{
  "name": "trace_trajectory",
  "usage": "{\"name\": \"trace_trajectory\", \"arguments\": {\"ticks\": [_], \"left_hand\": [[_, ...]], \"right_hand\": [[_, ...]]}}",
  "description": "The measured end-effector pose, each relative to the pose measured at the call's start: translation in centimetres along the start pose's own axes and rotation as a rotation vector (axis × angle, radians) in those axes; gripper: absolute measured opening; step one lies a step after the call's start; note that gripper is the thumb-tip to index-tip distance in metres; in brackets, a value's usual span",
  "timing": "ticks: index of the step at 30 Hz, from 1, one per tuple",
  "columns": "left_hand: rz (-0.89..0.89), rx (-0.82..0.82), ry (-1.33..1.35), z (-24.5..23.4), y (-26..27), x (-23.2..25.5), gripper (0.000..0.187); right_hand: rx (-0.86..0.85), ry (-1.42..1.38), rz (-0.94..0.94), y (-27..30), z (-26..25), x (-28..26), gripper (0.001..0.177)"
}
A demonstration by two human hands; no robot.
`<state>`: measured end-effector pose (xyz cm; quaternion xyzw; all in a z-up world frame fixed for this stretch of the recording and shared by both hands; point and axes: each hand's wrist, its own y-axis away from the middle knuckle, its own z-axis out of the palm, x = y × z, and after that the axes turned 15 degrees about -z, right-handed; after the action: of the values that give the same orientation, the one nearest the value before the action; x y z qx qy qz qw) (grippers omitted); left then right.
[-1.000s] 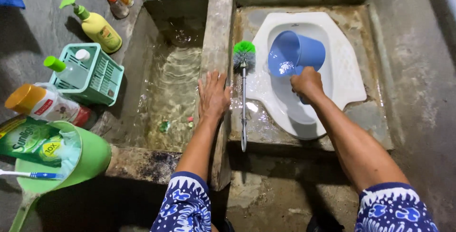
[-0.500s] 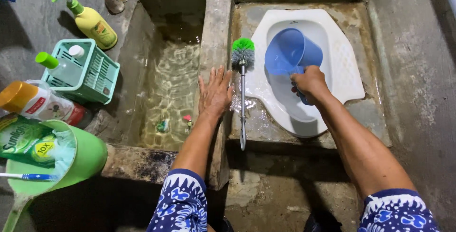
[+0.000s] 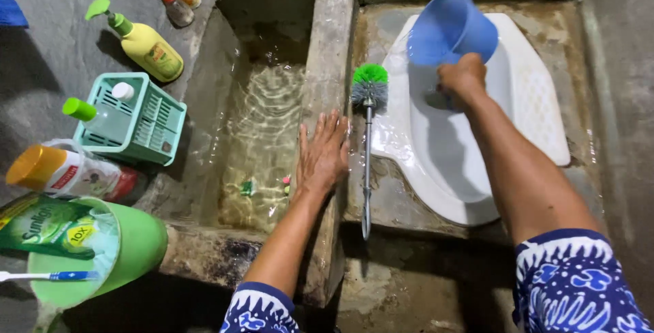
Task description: Cleaning a squat toilet using a brush and water.
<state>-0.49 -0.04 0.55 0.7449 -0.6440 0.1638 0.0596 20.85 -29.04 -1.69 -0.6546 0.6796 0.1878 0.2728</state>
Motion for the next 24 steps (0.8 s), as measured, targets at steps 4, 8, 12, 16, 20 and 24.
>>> {"name": "trace_trajectory", "arguments": {"ticks": [4, 8, 12, 16, 20, 24], "left_hand": [[-0.002, -0.034, -0.002, -1.1, 0.1, 0.5, 0.059], [0.006, -0.014, -0.016, -0.8, 0.3, 0.4, 0.060], [-0.005, -0.025, -0.016, -0.9, 0.2, 0.4, 0.060], [-0.004, -0.020, -0.013, -0.7, -0.3, 0.2, 0.061], [-0.004, -0.023, 0.019, -1.1, 0.3, 0.2, 0.061], [-0.009, -0.031, -0.015, -0.7, -0.2, 0.2, 0.060]], "right_hand": [[0.010, -0.453, 0.207, 1.3, -3.9, -2.8, 0.021], [0.036, -0.421, 0.239, 2.3, -4.9, -1.5, 0.024], [-0.028, -0.198, 0.147, 3.5, -5.9, -1.1, 0.026], [-0.037, -0.162, 0.119, 2.4, -3.8, 0.3, 0.028], [0.004, 0.023, -0.160, 3.4, -3.4, -0.4, 0.034], [-0.159, -0.109, -0.059, 6.8, -6.6, -3.0, 0.031]]}}
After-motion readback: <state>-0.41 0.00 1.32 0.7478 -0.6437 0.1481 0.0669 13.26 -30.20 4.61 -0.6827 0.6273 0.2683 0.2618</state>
